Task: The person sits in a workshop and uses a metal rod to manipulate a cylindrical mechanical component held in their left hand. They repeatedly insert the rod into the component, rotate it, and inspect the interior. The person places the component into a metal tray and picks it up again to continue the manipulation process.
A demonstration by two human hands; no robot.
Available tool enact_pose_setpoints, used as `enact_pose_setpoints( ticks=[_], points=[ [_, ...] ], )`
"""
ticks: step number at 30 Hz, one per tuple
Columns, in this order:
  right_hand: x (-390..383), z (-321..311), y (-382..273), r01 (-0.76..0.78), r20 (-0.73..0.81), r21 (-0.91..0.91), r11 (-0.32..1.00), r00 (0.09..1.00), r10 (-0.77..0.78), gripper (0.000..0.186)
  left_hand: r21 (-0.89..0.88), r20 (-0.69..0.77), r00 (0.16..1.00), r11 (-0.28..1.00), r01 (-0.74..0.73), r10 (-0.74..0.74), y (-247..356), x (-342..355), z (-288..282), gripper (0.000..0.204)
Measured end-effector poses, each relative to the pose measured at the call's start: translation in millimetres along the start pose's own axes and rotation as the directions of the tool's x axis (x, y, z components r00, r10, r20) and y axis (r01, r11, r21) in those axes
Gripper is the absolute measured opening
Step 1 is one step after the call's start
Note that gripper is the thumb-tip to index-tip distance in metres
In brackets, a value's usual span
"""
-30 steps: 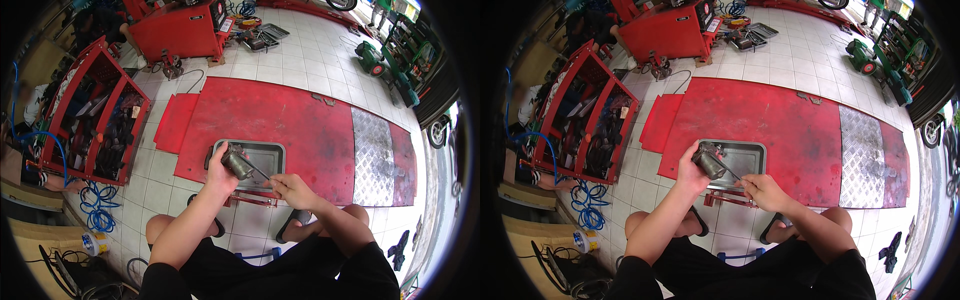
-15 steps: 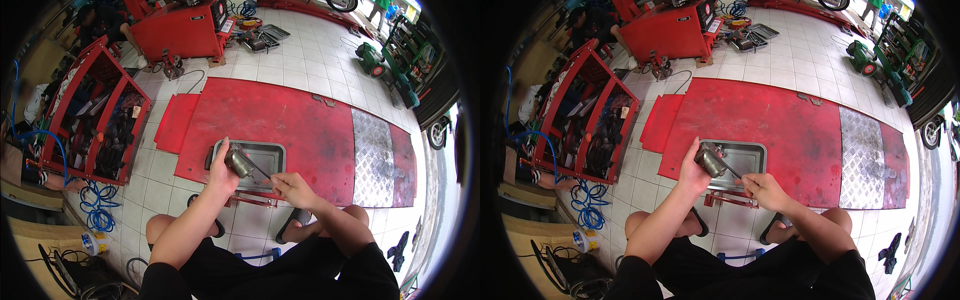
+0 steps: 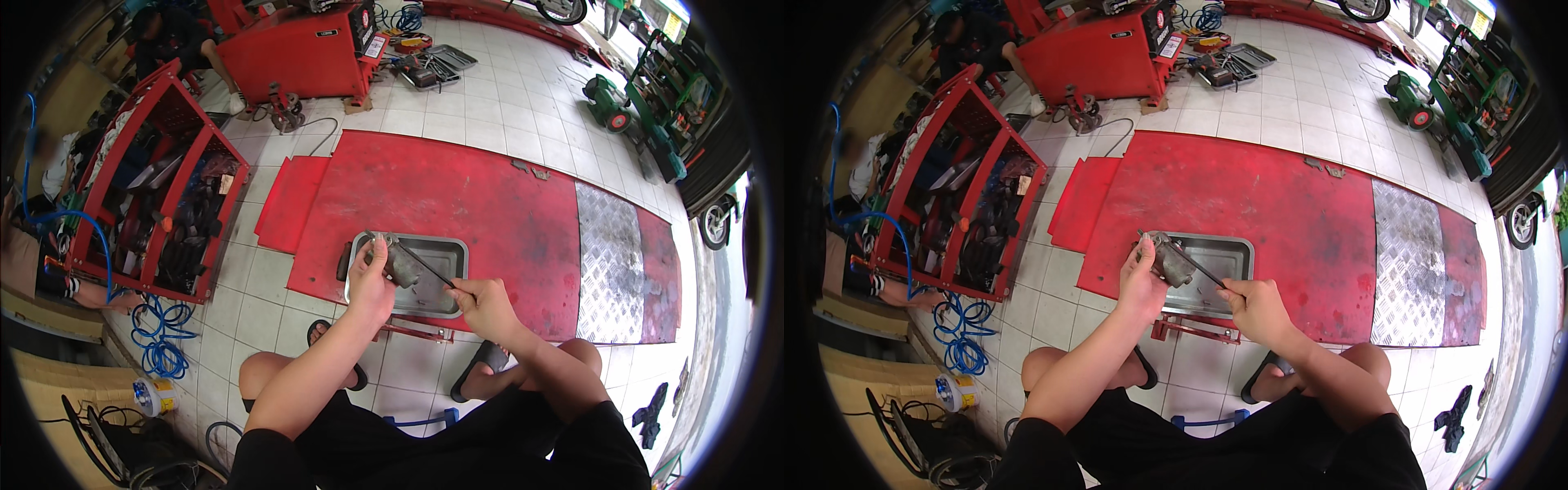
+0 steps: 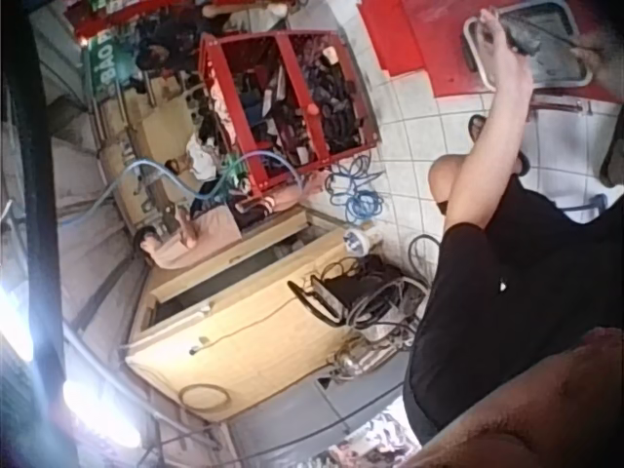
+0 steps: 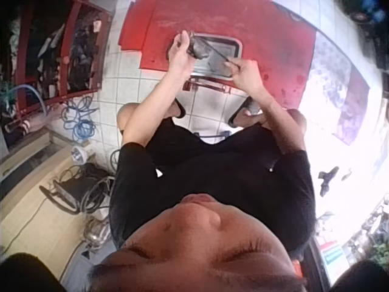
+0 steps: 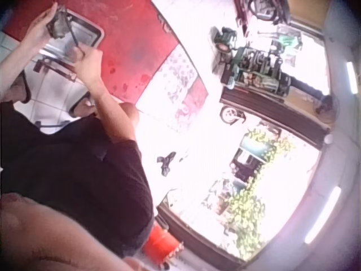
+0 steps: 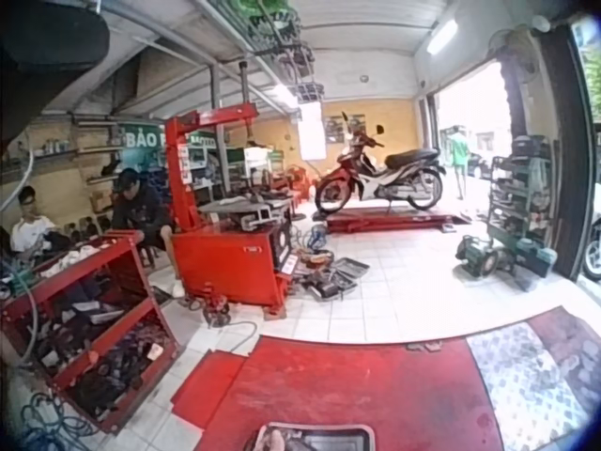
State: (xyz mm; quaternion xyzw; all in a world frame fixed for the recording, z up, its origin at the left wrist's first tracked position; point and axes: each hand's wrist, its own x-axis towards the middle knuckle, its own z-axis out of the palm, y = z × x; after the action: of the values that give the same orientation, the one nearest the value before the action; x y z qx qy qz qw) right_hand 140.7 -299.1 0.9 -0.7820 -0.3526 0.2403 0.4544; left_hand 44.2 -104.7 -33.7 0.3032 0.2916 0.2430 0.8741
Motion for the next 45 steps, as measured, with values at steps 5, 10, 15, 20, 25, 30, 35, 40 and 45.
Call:
enact_pose_setpoints(
  ticks=[5,10,15,20,25,30,35,40,45],
  points=[
    [5.6,8.7,12.7,0.229,-0.188,-0.192,0.954,0.946,-0.265,0.016,-0.049,-0.093,0.996,0.999,0.004,-0.009,-1.5,-2.2,5.5,0.037],
    [12.1,2.0,15.0,-0.146,0.092,0.066,0.987,0.986,0.14,0.018,-0.09,-0.084,0.995,0.995,0.053,-0.06,6.6,-1.9,5.4,0.034],
    [13.7,0.0,15.5,-0.315,0.257,0.267,0.911,0.934,0.248,0.036,-0.074,-0.092,0.994,0.996,0.059,-0.065,7.7,-5.5,8.5,0.029],
    [18.8,-3.6,9.6,-0.449,0.352,0.35,0.822,0.876,0.329,0.03,-0.057,-0.016,0.996,0.995,0.083,-0.084,5.5,-7.8,6.9,0.028],
    [19.8,-6.6,26.8,-0.503,0.432,0.386,0.773,0.839,0.331,0.037,-0.058,-0.004,0.997,0.995,0.079,-0.079,3.7,-7.8,10.0,0.026],
    [17.0,-4.8,10.2,-0.415,0.349,0.26,0.872,0.882,0.316,0.044,-0.042,-0.015,0.997,0.996,0.08,-0.08,3.6,-7.2,6.2,0.026],
    [21.7,-11.2,18.8,-0.569,0.513,0.431,0.7,0.793,0.328,0.045,-0.056,0.011,0.996,0.995,0.084,-0.084,3.2,-7.3,8.7,0.028],
    [20.6,-4.4,21.3,-0.526,0.458,0.442,0.726,0.829,0.322,0.044,-0.048,0.004,0.996,0.995,0.089,-0.089,4.4,-7.4,9.2,0.03],
    [24.3,-9.5,13.0,-0.532,0.506,0.377,0.759,0.804,0.312,0.036,-0.043,0.004,0.995,0.994,0.102,-0.102,4.0,-8.9,8.6,0.032]
  ],
)
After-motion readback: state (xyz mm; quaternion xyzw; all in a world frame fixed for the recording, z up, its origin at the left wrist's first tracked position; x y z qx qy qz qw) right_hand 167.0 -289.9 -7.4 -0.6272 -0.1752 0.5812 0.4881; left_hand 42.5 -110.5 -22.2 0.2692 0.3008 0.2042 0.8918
